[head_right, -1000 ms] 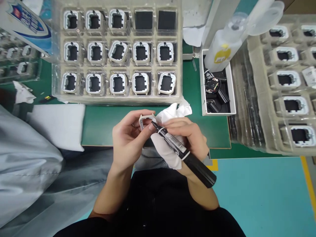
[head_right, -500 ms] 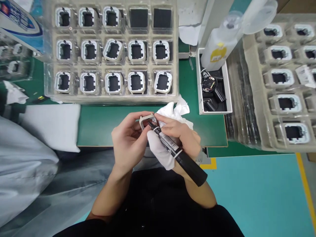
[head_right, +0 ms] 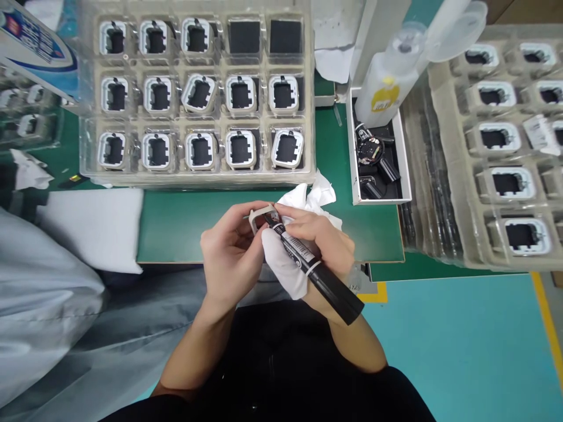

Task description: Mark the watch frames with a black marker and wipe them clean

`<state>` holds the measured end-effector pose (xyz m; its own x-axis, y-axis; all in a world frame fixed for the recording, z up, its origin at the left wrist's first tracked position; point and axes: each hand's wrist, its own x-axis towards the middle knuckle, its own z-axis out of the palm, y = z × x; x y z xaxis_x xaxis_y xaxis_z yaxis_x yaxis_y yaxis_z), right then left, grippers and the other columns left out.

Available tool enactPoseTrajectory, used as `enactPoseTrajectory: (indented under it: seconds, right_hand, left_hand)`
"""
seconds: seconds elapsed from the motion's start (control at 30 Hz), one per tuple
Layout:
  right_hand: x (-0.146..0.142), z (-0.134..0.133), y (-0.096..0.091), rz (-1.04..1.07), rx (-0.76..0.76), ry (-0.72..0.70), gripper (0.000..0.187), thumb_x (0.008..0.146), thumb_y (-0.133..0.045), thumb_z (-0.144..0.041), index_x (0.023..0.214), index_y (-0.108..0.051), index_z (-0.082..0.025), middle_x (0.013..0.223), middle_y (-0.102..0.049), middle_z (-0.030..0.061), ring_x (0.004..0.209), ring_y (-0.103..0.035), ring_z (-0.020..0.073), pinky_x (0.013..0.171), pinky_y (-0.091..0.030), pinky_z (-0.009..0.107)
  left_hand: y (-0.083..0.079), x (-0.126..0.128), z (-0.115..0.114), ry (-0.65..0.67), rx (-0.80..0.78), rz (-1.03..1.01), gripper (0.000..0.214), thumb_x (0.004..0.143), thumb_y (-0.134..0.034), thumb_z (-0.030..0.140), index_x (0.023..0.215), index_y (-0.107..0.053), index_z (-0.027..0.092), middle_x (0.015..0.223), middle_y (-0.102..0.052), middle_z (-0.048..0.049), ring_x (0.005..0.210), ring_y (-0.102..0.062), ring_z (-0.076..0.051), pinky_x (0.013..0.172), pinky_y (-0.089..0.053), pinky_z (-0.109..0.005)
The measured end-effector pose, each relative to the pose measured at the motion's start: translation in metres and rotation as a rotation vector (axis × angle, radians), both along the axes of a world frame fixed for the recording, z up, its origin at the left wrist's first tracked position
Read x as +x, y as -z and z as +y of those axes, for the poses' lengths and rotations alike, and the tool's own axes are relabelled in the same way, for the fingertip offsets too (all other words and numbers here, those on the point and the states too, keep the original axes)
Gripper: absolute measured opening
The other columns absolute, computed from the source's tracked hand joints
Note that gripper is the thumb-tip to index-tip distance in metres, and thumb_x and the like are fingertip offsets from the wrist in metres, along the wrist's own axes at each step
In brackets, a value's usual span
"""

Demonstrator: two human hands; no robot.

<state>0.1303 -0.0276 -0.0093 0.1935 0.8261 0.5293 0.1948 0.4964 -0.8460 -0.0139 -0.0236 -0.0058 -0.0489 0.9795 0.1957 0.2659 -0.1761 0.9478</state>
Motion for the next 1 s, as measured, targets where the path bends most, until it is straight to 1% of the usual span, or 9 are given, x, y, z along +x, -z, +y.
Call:
enactPoseTrajectory:
  seconds: [0.07,0.13,0.27,0.43,0.6,0.67,0.77,0.9,1.0]
  right_hand:
    - [0.0004,-0.0004,0.0008,0.013,-0.021,-0.007,0.019,0.095,-0.086,-0.020,0.105,-0.075,-0.032,0.114,-0.087,0.0022,0.110,-0.089,0.0310,0.095,-0.076,0.047]
    - [0.0007,-0.0003,0.0013,0.020,-0.027,-0.016,0.017,0.096,-0.086,-0.022,0.105,-0.076,-0.032,0.109,-0.087,0.0024,0.111,-0.088,0.0318,0.096,-0.076,0.048]
    - [0.0005,0.0008,0.0003,0.032,-0.028,-0.025,0.016,0.097,-0.085,-0.023,0.105,-0.075,-0.032,0.104,-0.085,0.0015,0.111,-0.088,0.0313,0.093,-0.076,0.046]
    - [0.0009,0.0013,-0.0006,0.053,-0.033,-0.033,0.013,0.099,-0.083,-0.024,0.105,-0.076,-0.033,0.107,-0.086,0.0015,0.112,-0.088,0.0306,0.092,-0.077,0.046]
    - [0.0015,0.0012,-0.0006,0.047,-0.032,-0.028,0.016,0.097,-0.083,-0.021,0.107,-0.075,-0.031,0.117,-0.088,0.0026,0.113,-0.088,0.0298,0.096,-0.076,0.047]
    - [0.0008,0.0018,-0.0010,0.016,-0.004,-0.006,0.017,0.096,-0.083,-0.018,0.106,-0.076,-0.029,0.112,-0.088,0.0026,0.111,-0.088,0.0296,0.097,-0.076,0.045]
    - [-0.0016,0.0036,-0.0010,-0.094,0.091,0.017,0.018,0.094,-0.082,-0.014,0.108,-0.077,-0.025,0.103,-0.087,0.0033,0.110,-0.089,0.0300,0.095,-0.075,0.042]
    - [-0.0054,0.0052,0.0004,-0.217,0.213,0.074,0.030,0.089,-0.083,-0.006,0.113,-0.077,-0.023,0.107,-0.088,0.0049,0.111,-0.089,0.0299,0.091,-0.076,0.038]
    - [-0.0047,0.0054,-0.0009,-0.208,0.168,0.077,0.031,0.089,-0.084,-0.007,0.112,-0.076,-0.026,0.107,-0.088,0.0026,0.111,-0.089,0.0294,0.093,-0.076,0.040]
  left_hand:
    - [0.0005,-0.0001,-0.0003,-0.001,0.005,0.009,0.019,0.108,-0.071,0.027,0.125,-0.078,0.020,0.083,-0.077,0.0008,0.062,-0.059,-0.009,0.061,-0.050,-0.020]
    - [0.0011,-0.0001,-0.0007,-0.003,0.005,0.020,0.019,0.108,-0.071,0.027,0.125,-0.078,0.021,0.085,-0.078,0.0005,0.063,-0.061,-0.010,0.062,-0.051,-0.020]
    - [0.0020,0.0000,-0.0012,0.002,0.014,0.043,0.020,0.109,-0.071,0.026,0.127,-0.077,0.022,0.088,-0.079,0.0003,0.063,-0.061,-0.009,0.063,-0.051,-0.020]
    - [0.0014,0.0003,-0.0014,-0.006,0.040,0.079,0.020,0.109,-0.071,0.026,0.127,-0.077,0.022,0.085,-0.078,0.0013,0.060,-0.059,-0.008,0.061,-0.051,-0.020]
    - [0.0005,0.0016,-0.0018,-0.005,0.069,0.100,0.022,0.109,-0.069,0.023,0.129,-0.076,0.020,0.102,-0.086,-0.0030,0.073,-0.075,-0.011,0.071,-0.060,-0.020]
    - [0.0001,0.0025,-0.0017,-0.012,0.076,0.103,0.023,0.108,-0.069,0.021,0.130,-0.076,0.020,0.105,-0.087,-0.0030,0.077,-0.078,-0.011,0.074,-0.062,-0.020]
    - [-0.0010,0.0033,-0.0011,-0.029,0.078,0.113,0.025,0.106,-0.069,0.018,0.129,-0.076,0.020,0.103,-0.086,-0.0020,0.078,-0.078,-0.012,0.072,-0.062,-0.019]
    - [-0.0024,0.0022,0.0000,-0.034,0.101,0.150,0.029,0.100,-0.070,0.012,0.127,-0.077,0.020,0.096,-0.085,0.0012,0.071,-0.074,-0.010,0.069,-0.060,-0.018]
    - [-0.0019,0.0008,-0.0003,-0.022,0.099,0.124,0.029,0.100,-0.071,0.012,0.127,-0.077,0.020,0.100,-0.086,-0.0001,0.075,-0.076,-0.010,0.072,-0.061,-0.018]
